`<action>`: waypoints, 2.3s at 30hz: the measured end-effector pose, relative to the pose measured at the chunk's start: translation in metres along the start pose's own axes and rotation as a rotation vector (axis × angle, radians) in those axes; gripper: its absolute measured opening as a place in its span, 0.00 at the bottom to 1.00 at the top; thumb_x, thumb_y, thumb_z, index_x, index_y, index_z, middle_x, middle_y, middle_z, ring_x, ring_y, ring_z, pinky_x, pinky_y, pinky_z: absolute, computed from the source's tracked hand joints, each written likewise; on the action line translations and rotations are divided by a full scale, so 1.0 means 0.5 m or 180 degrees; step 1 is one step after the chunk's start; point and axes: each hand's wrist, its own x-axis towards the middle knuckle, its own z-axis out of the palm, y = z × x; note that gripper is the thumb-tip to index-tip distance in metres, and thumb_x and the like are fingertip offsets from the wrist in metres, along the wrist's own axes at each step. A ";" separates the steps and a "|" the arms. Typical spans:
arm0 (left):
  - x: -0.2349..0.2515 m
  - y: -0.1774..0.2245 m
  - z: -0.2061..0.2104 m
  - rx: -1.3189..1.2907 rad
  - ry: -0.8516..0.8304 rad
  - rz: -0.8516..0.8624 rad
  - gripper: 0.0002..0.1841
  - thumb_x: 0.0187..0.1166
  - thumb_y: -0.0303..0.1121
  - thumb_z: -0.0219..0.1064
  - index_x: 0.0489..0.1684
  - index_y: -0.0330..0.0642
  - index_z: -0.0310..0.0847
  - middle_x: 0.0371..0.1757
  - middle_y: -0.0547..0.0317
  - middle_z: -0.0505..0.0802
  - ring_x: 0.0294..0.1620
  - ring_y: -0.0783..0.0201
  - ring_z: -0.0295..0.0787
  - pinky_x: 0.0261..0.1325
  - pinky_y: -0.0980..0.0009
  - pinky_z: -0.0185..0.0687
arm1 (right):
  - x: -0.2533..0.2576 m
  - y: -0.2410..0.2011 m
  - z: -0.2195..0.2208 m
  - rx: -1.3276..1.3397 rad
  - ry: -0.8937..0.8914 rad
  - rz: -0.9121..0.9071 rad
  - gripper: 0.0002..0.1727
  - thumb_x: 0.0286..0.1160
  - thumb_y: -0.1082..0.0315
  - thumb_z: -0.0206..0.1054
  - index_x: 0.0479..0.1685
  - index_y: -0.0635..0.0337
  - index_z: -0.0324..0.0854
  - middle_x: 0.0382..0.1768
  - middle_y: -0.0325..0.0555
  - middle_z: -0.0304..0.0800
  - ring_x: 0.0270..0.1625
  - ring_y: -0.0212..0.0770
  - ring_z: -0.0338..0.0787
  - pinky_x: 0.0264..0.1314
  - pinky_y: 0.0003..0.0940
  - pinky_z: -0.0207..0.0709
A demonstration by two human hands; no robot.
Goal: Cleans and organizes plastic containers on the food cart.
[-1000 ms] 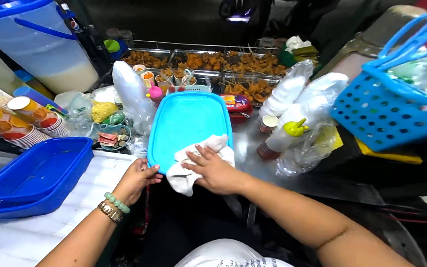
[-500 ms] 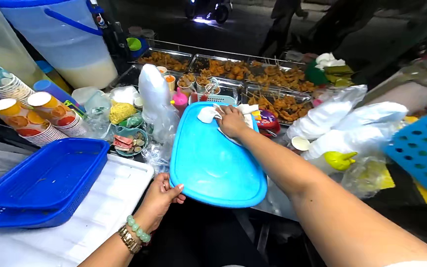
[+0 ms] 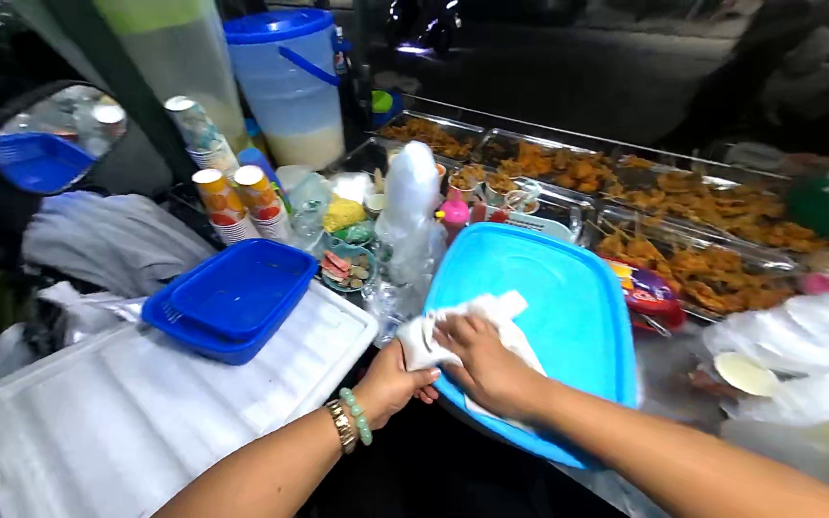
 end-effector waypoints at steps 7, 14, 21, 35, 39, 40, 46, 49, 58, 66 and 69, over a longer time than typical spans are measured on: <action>0.001 -0.003 0.003 -0.0022 -0.0039 -0.0009 0.22 0.77 0.18 0.68 0.65 0.31 0.61 0.37 0.56 0.85 0.30 0.66 0.90 0.40 0.70 0.91 | 0.037 0.092 -0.020 -0.0206 0.0433 -0.0192 0.21 0.85 0.62 0.56 0.65 0.62 0.88 0.71 0.60 0.85 0.75 0.70 0.80 0.76 0.72 0.67; 0.007 -0.002 0.002 -0.0016 -0.0099 -0.0045 0.23 0.77 0.18 0.69 0.65 0.32 0.61 0.36 0.56 0.85 0.30 0.66 0.90 0.40 0.70 0.90 | 0.142 0.277 -0.128 -0.0744 0.0411 0.1078 0.25 0.93 0.57 0.51 0.79 0.59 0.79 0.82 0.66 0.72 0.83 0.78 0.66 0.76 0.80 0.57; 0.003 0.002 0.006 0.0002 -0.0104 -0.0071 0.24 0.76 0.18 0.69 0.65 0.31 0.61 0.36 0.56 0.83 0.29 0.66 0.89 0.39 0.71 0.90 | 0.045 0.325 -0.151 -0.0847 0.0740 0.1896 0.27 0.93 0.56 0.51 0.80 0.64 0.76 0.82 0.71 0.69 0.82 0.81 0.65 0.77 0.81 0.55; -0.041 0.025 -0.002 0.2389 0.0171 0.0138 0.31 0.84 0.43 0.68 0.77 0.29 0.68 0.53 0.39 0.90 0.52 0.50 0.88 0.62 0.52 0.81 | -0.161 -0.012 -0.026 -0.0120 0.0362 0.1113 0.24 0.79 0.68 0.65 0.76 0.55 0.83 0.72 0.66 0.81 0.74 0.75 0.75 0.73 0.77 0.62; -0.146 0.074 -0.024 0.3007 0.0268 0.0268 0.27 0.85 0.40 0.67 0.74 0.30 0.72 0.55 0.37 0.90 0.55 0.47 0.89 0.64 0.49 0.81 | -0.183 -0.018 -0.071 0.0280 0.0192 0.0695 0.25 0.75 0.79 0.64 0.73 0.56 0.85 0.64 0.62 0.90 0.69 0.66 0.85 0.76 0.64 0.71; -0.175 0.087 -0.040 0.3153 0.0336 0.0327 0.26 0.85 0.40 0.67 0.74 0.30 0.73 0.56 0.36 0.90 0.56 0.45 0.89 0.65 0.48 0.80 | -0.186 -0.027 -0.095 0.0350 0.0120 0.0759 0.26 0.78 0.78 0.62 0.77 0.58 0.81 0.64 0.63 0.90 0.67 0.64 0.87 0.75 0.63 0.73; -0.293 0.121 -0.187 0.3175 0.1213 0.0797 0.18 0.85 0.37 0.68 0.63 0.31 0.80 0.47 0.39 0.92 0.42 0.46 0.91 0.50 0.44 0.86 | -0.204 -0.027 -0.230 0.0704 0.1593 0.1742 0.19 0.81 0.75 0.62 0.69 0.63 0.83 0.54 0.66 0.91 0.57 0.61 0.89 0.62 0.66 0.77; -0.325 0.127 -0.231 0.2635 0.1595 0.0855 0.15 0.85 0.35 0.67 0.61 0.34 0.80 0.45 0.44 0.91 0.39 0.52 0.91 0.45 0.51 0.87 | -0.207 0.025 -0.226 0.0679 0.1755 0.2221 0.18 0.83 0.69 0.64 0.68 0.63 0.84 0.58 0.70 0.89 0.63 0.68 0.87 0.67 0.74 0.72; -0.229 0.087 -0.200 0.2423 0.1121 0.0483 0.16 0.84 0.33 0.68 0.64 0.33 0.79 0.47 0.48 0.91 0.39 0.62 0.90 0.47 0.63 0.86 | -0.123 -0.090 -0.005 0.0360 0.0218 0.1176 0.22 0.87 0.57 0.56 0.70 0.55 0.87 0.77 0.58 0.80 0.84 0.64 0.71 0.83 0.65 0.61; -0.223 0.088 -0.290 0.3414 0.1750 0.1132 0.17 0.87 0.34 0.64 0.62 0.27 0.83 0.50 0.31 0.92 0.53 0.34 0.90 0.61 0.33 0.78 | -0.224 0.087 -0.096 -0.0638 0.0435 0.1725 0.18 0.87 0.67 0.60 0.66 0.69 0.86 0.72 0.70 0.81 0.73 0.77 0.78 0.71 0.81 0.66; -0.240 0.109 -0.317 0.2891 0.2171 0.1191 0.17 0.87 0.35 0.62 0.63 0.28 0.81 0.48 0.37 0.91 0.47 0.49 0.91 0.59 0.49 0.84 | -0.166 0.135 -0.122 -0.0998 0.0407 0.1999 0.22 0.90 0.64 0.54 0.70 0.71 0.82 0.73 0.78 0.76 0.73 0.85 0.73 0.67 0.88 0.60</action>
